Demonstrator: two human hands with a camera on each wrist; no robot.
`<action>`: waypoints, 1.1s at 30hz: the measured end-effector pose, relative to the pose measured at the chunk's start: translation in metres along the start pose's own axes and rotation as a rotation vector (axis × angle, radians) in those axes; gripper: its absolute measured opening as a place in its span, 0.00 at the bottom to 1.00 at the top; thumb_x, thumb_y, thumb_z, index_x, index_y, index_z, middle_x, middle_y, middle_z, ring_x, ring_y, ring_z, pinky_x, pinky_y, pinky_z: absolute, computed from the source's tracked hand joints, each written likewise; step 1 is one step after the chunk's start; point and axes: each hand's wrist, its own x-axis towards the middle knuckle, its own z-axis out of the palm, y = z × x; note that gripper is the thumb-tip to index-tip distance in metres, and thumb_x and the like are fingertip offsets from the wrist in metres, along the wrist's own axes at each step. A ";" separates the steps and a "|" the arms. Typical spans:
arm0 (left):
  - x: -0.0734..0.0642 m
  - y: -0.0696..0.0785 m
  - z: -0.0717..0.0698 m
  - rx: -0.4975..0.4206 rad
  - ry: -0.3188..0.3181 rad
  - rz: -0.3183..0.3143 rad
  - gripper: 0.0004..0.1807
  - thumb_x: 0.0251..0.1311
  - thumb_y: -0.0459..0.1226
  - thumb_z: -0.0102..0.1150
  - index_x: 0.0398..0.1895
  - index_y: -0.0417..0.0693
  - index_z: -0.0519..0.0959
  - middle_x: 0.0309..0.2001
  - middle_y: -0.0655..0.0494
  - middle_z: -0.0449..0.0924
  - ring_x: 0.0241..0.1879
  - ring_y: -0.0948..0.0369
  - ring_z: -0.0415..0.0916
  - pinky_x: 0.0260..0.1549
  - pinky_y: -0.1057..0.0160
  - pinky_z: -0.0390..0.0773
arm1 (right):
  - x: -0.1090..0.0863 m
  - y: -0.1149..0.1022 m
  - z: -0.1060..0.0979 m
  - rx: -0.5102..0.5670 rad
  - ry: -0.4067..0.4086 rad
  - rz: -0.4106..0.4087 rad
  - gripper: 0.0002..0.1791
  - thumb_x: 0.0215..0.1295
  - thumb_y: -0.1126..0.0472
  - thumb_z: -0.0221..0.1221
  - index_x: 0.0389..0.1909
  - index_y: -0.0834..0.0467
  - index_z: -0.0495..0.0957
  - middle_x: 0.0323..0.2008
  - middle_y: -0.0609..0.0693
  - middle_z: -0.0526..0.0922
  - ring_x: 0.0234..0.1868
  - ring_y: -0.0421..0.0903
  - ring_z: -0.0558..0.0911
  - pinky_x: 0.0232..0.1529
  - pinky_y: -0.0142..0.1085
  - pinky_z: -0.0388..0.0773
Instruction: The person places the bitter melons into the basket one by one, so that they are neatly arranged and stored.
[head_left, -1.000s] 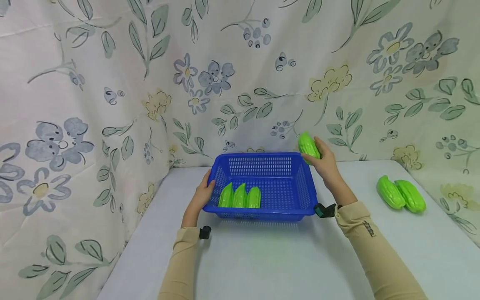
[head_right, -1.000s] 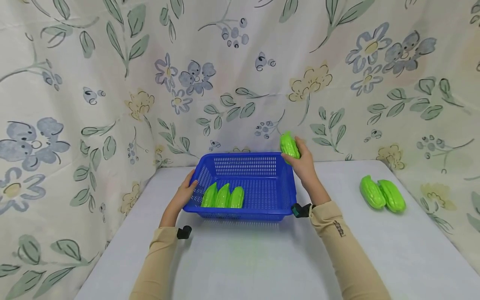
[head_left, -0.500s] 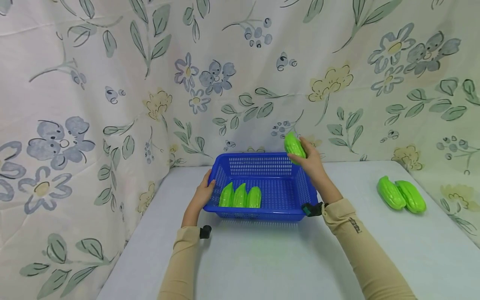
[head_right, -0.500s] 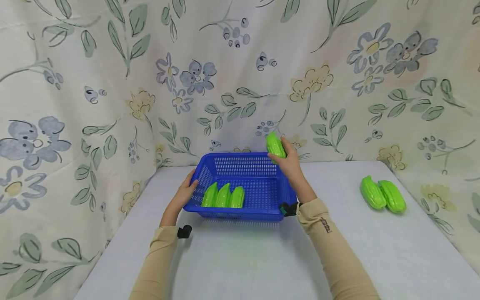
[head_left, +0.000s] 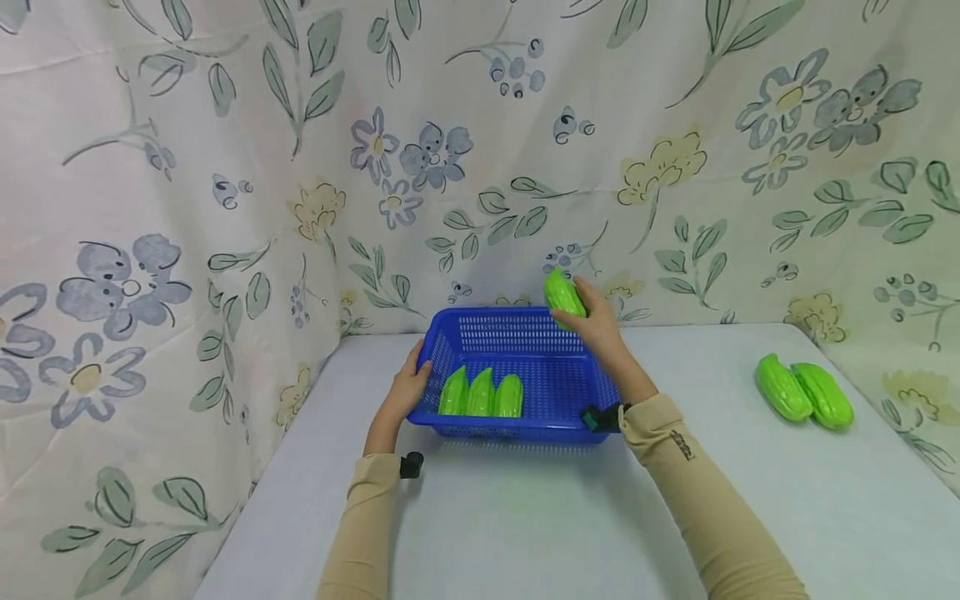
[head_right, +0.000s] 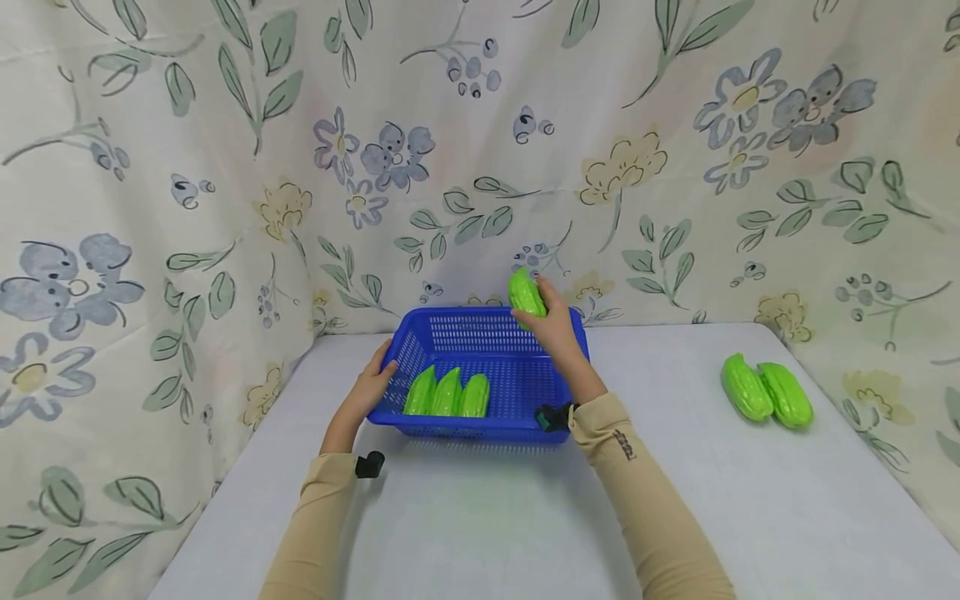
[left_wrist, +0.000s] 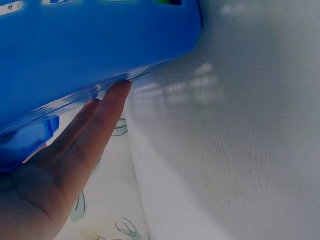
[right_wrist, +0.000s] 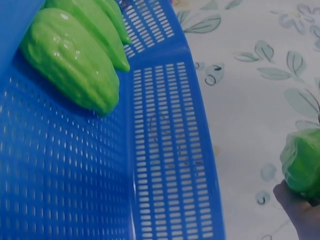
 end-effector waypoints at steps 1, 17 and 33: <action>0.000 0.000 0.000 0.000 0.000 -0.001 0.32 0.77 0.44 0.34 0.79 0.53 0.41 0.77 0.39 0.47 0.75 0.37 0.47 0.71 0.35 0.51 | 0.000 0.000 0.002 0.000 -0.005 -0.002 0.45 0.68 0.58 0.59 0.78 0.57 0.43 0.77 0.60 0.50 0.77 0.58 0.55 0.75 0.51 0.55; -0.001 0.001 0.000 0.004 0.000 0.002 0.32 0.77 0.44 0.34 0.79 0.53 0.41 0.77 0.38 0.47 0.74 0.35 0.48 0.70 0.33 0.52 | 0.002 -0.002 0.028 0.013 -0.052 0.035 0.45 0.69 0.59 0.58 0.78 0.57 0.42 0.77 0.62 0.51 0.76 0.59 0.57 0.73 0.53 0.59; 0.001 -0.005 0.000 -0.018 0.012 0.033 0.32 0.76 0.49 0.34 0.79 0.57 0.43 0.76 0.38 0.50 0.73 0.34 0.50 0.67 0.31 0.54 | 0.001 -0.002 0.039 -0.064 -0.054 0.128 0.45 0.68 0.58 0.59 0.78 0.57 0.43 0.75 0.64 0.56 0.72 0.60 0.64 0.69 0.52 0.66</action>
